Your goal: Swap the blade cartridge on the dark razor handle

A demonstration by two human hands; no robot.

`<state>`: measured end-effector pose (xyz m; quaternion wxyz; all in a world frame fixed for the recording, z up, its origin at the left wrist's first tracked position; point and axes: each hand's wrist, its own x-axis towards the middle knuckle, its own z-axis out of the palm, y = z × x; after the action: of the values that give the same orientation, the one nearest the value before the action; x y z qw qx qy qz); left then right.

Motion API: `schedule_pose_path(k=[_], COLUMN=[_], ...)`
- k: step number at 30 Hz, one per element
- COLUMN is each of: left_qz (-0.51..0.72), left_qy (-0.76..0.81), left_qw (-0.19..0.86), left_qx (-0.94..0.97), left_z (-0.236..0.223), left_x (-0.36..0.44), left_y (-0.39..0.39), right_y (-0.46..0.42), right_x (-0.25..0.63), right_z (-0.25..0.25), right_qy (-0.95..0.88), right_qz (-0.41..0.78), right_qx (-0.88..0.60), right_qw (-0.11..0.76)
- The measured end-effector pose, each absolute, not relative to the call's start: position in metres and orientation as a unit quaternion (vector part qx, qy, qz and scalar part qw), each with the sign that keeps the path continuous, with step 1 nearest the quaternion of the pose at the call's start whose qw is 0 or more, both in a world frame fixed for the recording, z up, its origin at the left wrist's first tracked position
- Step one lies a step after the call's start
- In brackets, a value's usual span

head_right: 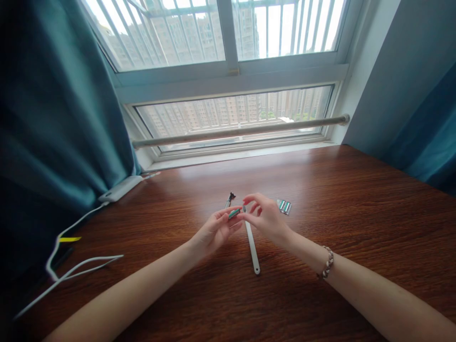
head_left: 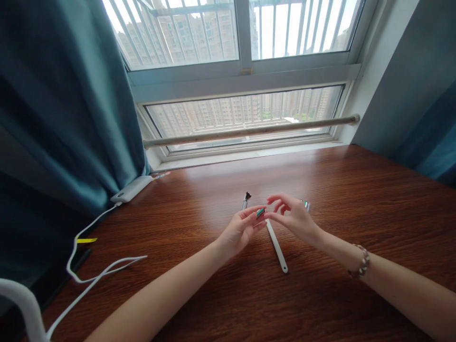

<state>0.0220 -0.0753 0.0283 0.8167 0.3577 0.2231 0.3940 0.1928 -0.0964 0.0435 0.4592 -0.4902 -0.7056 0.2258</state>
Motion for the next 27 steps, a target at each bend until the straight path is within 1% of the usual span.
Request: schedule_pose_path(k=[2,5,9,12,14,16,18,20,22,27], left_qz=[0.409,0.431,0.434,0.429,0.427,0.426,0.429,0.436,0.444,0.45], left_qy=[0.227,0.227,0.221,0.224,0.227,0.229,0.231,0.236,0.24,0.237], left_qw=[0.811,0.807,0.813,0.813,0.81,0.805,0.798,0.789,0.779,0.756], left_qx=[0.352,0.333,0.32,0.323,0.332,0.344,0.355,0.363,0.371,0.412], left_z=[0.023,0.014,0.008,0.008,0.009,0.01,0.01,0.009,0.008,0.005], left_x=[0.019,0.017,0.017,0.016,0.016,0.016,0.016,0.015,0.015,0.014], left_y=[-0.07,-0.063,-0.063,-0.065,-0.065,-0.065,-0.063,-0.062,-0.061,-0.062], right_y=[-0.101,-0.111,-0.116,-0.114,-0.114,-0.117,-0.122,-0.125,-0.126,-0.124], right_x=[0.191,0.187,0.186,0.194,0.202,0.21,0.217,0.222,0.227,0.23], right_z=[0.034,0.016,0.004,0.007,0.012,0.017,0.02,0.022,0.021,0.014], right_qy=[-0.694,-0.719,-0.722,-0.722,-0.725,-0.736,-0.762,-0.791,-0.795,-0.737], right_qz=[0.216,0.202,0.211,0.239,0.248,0.239,0.221,0.218,0.239,0.32], right_qx=[-0.558,-0.587,-0.598,-0.583,-0.56,-0.529,-0.488,-0.447,-0.435,-0.487], right_qw=[0.4,0.314,0.277,0.285,0.314,0.348,0.363,0.356,0.348,0.342])
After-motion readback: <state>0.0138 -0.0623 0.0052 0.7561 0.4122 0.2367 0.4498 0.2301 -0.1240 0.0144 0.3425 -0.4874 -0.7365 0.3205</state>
